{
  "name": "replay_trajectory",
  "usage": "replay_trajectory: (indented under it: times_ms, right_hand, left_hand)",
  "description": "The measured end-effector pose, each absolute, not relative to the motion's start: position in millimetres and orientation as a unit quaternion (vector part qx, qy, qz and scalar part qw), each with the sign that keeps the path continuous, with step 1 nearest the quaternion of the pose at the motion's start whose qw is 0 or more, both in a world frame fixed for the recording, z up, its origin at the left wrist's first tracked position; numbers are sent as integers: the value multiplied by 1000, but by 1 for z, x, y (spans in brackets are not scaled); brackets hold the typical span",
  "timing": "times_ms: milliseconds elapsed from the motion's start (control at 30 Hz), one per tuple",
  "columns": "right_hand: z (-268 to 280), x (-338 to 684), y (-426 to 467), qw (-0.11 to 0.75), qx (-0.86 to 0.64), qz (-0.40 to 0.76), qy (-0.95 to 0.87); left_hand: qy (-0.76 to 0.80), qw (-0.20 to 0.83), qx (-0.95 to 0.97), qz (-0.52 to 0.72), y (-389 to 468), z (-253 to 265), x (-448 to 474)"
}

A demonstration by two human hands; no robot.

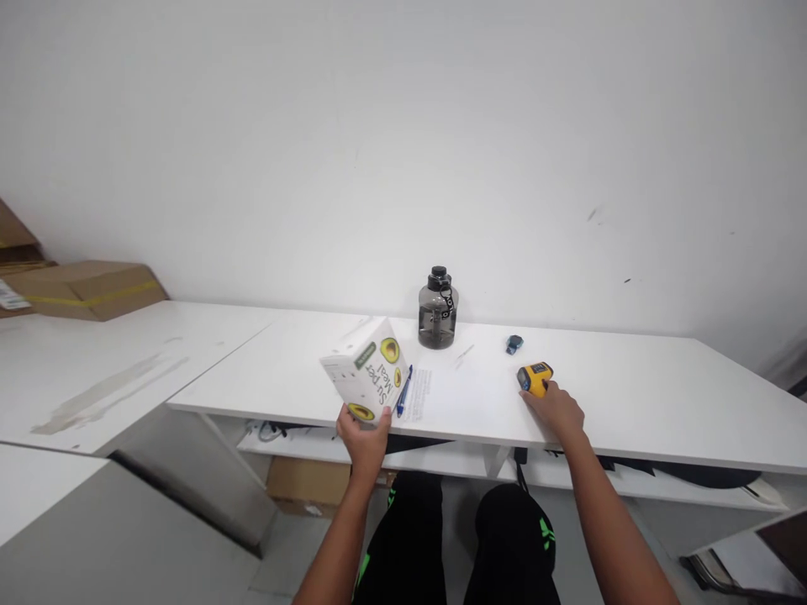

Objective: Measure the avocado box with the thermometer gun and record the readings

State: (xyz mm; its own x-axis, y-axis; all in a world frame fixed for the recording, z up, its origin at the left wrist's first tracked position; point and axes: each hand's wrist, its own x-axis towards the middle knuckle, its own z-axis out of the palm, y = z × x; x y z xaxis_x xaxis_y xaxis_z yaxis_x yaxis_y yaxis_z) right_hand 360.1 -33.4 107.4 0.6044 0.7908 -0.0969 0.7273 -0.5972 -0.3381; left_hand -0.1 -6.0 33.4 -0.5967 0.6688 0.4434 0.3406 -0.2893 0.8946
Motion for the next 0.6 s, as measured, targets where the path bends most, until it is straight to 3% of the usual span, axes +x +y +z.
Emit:
replay_trajectory:
  times_ms: [133,233,367,500,600]
  right_hand:
    - [106,371,-34,142,-864,133,-463]
    - [107,378,-38,164,-842,144,-494]
    - [122,373,-56,311,-773,181,-523]
    - [159,336,-108,469,-602,312,-566]
    - [188,297,-164,456,-509,385,-620]
  left_hand:
    - [490,310,328,746,-29,55,-3]
    - [427,379,287,769,-58,71,-1]
    - [334,460,286,772,-94,92,7]
    - [292,524,299,742,-116,103,11]
    - [285,543,349,709,-124,101,11]
